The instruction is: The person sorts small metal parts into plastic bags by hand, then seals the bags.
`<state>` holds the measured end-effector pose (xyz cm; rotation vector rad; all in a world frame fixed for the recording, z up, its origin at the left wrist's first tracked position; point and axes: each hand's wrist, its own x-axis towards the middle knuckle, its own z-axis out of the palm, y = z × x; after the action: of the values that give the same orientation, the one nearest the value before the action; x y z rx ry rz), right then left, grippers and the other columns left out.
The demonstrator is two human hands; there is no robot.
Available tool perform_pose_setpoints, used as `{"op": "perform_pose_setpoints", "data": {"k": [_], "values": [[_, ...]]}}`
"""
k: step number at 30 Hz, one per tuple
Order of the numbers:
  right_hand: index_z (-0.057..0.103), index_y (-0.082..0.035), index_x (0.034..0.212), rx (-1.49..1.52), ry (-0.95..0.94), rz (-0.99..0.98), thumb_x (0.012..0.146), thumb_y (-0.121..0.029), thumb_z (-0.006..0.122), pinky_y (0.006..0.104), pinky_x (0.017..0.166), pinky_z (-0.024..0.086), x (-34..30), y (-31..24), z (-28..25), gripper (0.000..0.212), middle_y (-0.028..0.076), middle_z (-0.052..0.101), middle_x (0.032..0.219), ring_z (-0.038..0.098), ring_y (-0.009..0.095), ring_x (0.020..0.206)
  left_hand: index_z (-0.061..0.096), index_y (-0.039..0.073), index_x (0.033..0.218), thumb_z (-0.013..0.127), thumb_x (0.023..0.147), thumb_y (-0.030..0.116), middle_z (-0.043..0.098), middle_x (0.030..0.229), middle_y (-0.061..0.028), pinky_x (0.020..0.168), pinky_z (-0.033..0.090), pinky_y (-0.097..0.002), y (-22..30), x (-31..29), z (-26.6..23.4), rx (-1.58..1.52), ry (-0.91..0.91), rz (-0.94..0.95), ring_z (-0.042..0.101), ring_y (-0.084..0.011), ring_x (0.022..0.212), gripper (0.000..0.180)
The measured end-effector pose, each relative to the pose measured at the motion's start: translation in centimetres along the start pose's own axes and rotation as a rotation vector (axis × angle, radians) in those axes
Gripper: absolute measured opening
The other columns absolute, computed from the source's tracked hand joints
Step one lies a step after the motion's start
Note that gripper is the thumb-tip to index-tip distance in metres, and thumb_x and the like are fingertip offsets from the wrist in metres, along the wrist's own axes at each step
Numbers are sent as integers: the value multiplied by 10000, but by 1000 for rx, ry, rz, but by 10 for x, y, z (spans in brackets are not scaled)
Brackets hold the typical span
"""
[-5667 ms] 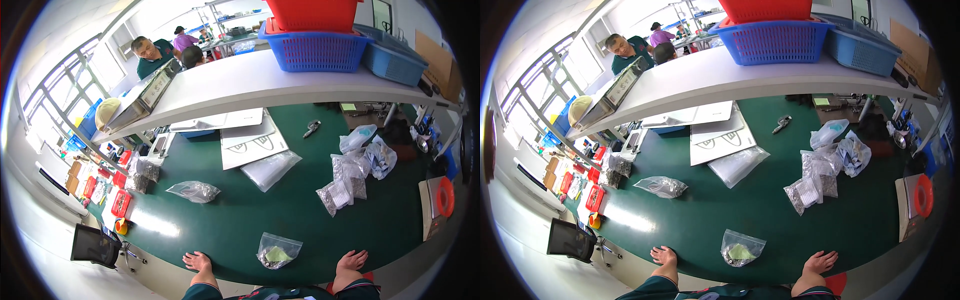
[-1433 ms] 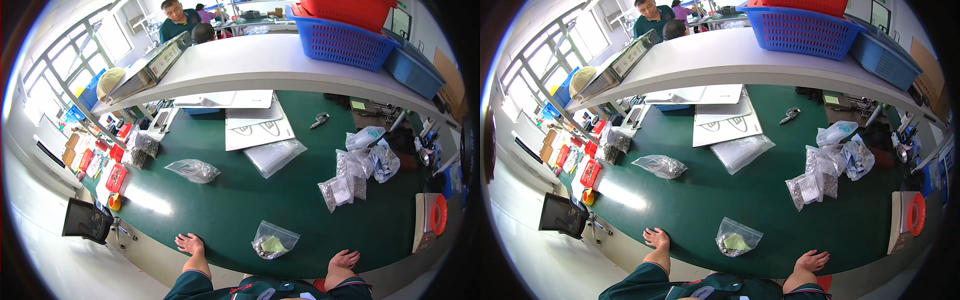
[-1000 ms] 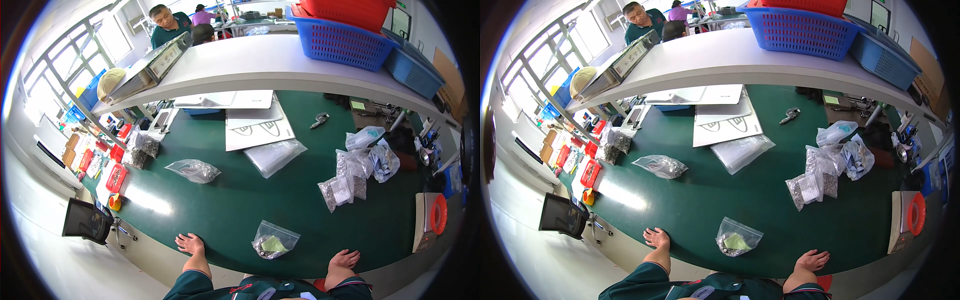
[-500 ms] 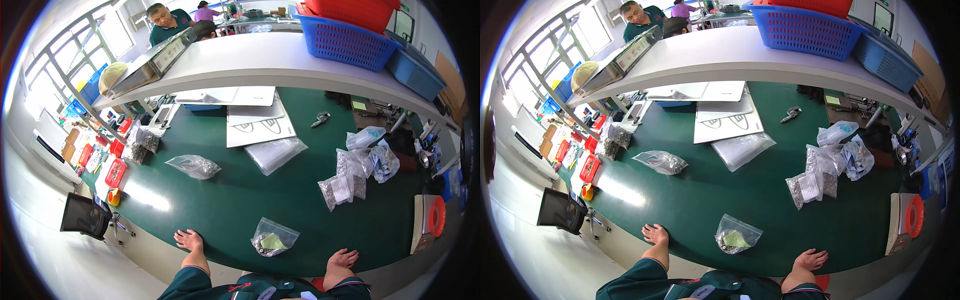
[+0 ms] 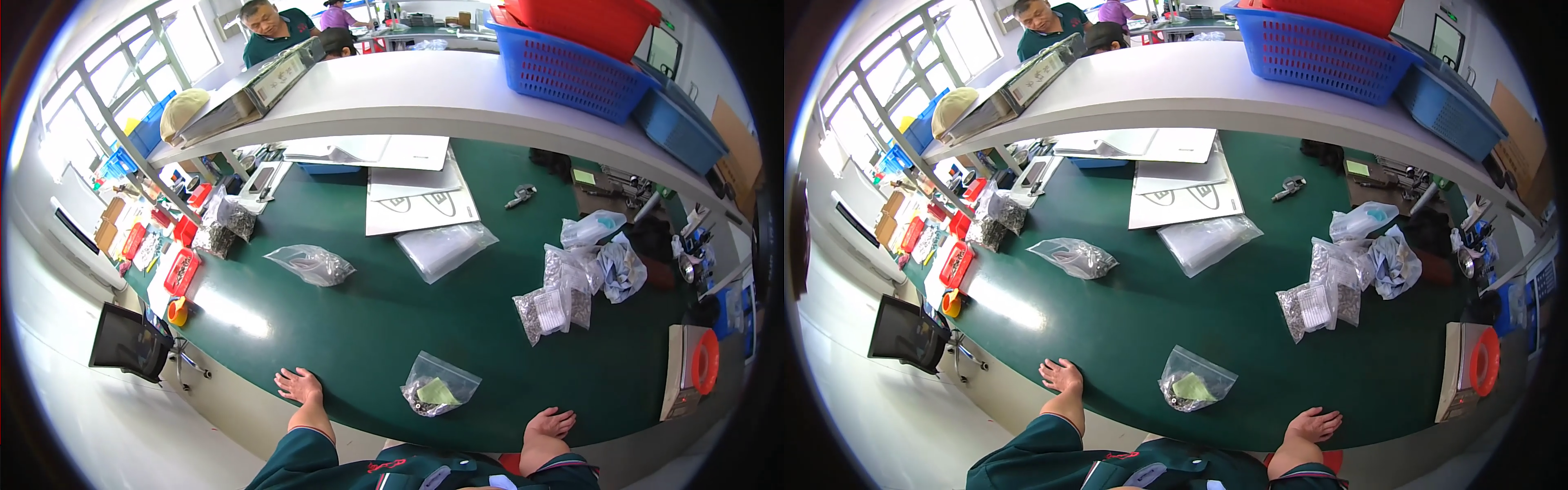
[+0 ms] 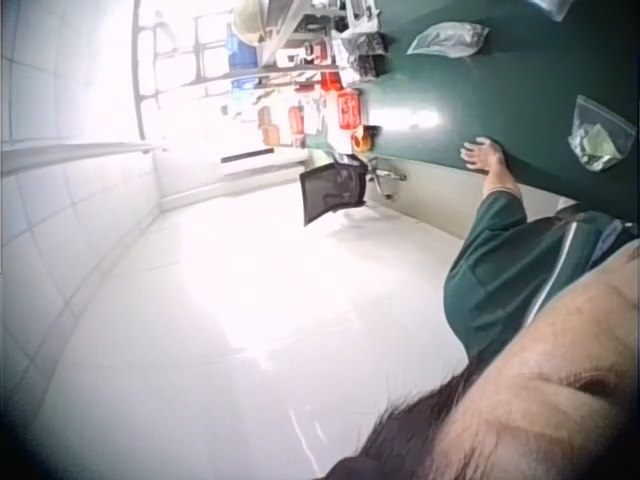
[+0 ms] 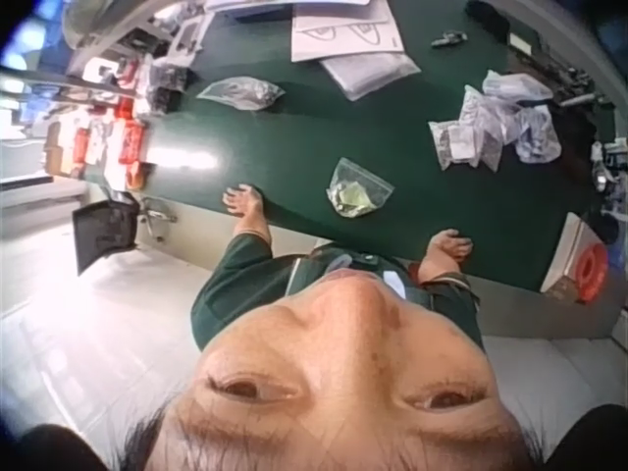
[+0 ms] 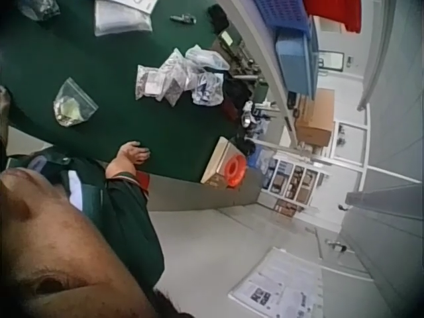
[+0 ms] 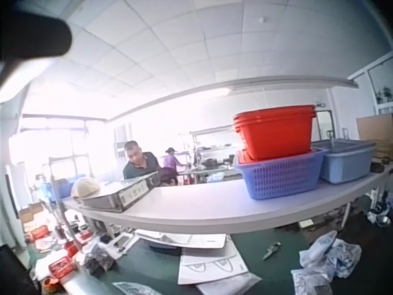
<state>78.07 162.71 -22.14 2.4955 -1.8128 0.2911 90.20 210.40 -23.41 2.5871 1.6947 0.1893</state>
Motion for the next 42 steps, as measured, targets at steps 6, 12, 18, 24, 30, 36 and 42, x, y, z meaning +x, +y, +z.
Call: {"op": "perform_pose_setpoints", "data": {"k": [6, 12, 18, 24, 30, 36, 42], "values": [[349, -26, 1208, 4, 1, 0, 817, -292, 373, 392, 966, 240, -1, 2, 3, 474, 107, 321, 1273, 278, 221, 1195, 347, 61, 1203, 363, 833, 311, 265, 1307, -96, 997, 149, -426, -4, 1, 6, 3, 14, 3, 181, -215, 1242, 446], [352, -24, 1205, -43, 5, 44, 815, -289, 376, 393, 965, 241, -6, 2, 11, 473, 108, 324, 1271, 280, 222, 1194, 351, 68, 1192, 369, 829, 303, 281, 1296, -96, 989, 166, -430, -3, 4, 5, 23, 28, 41, 202, -215, 1233, 434], [389, -9, 1162, 0, 102, 70, 779, -273, 435, 401, 924, 283, -1, 15, 24, 467, 126, 350, 1245, 308, 247, 1170, 344, 92, 1186, 350, 824, 334, 316, 1266, -77, 959, 203, -415, -2, 12, 27, 29, 55, 70, 231, -190, 1213, 435], [397, 10, 1149, 43, 146, 51, 755, -259, 454, 428, 934, 264, -1, 6, 18, 481, 130, 347, 1242, 303, 256, 1171, 362, 144, 1190, 297, 830, 380, 343, 1251, -1, 931, 232, -439, -15, 21, 39, 204, 103, 0, 266, -154, 1194, 436], [369, -1, 1180, 52, 50, 117, 771, -280, 432, 437, 973, 216, -2, 7, 11, 499, 121, 329, 1258, 266, 250, 1197, 334, 143, 1209, 284, 828, 403, 314, 1275, -53, 922, 220, -506, -17, 32, 53, 135, 118, 19, 271, -203, 1190, 463], [364, -5, 1181, 59, 34, 142, 783, -283, 422, 429, 974, 213, -3, 11, 8, 490, 117, 317, 1269, 256, 244, 1203, 378, 62, 1160, 306, 830, 369, 395, 1201, -99, 931, 261, -410, -7, 32, 42, 200, 171, 213, 326, -237, 1138, 457], [385, -5, 1159, 57, 81, 77, 775, -278, 431, 433, 954, 239, 1, 5, 17, 474, 121, 342, 1248, 281, 252, 1188, 351, 82, 1196, 269, 833, 381, 349, 1249, -66, 932, 271, -384, 2, 8, 5, 382, -68, 329, 304, -206, 1165, 478]]}}
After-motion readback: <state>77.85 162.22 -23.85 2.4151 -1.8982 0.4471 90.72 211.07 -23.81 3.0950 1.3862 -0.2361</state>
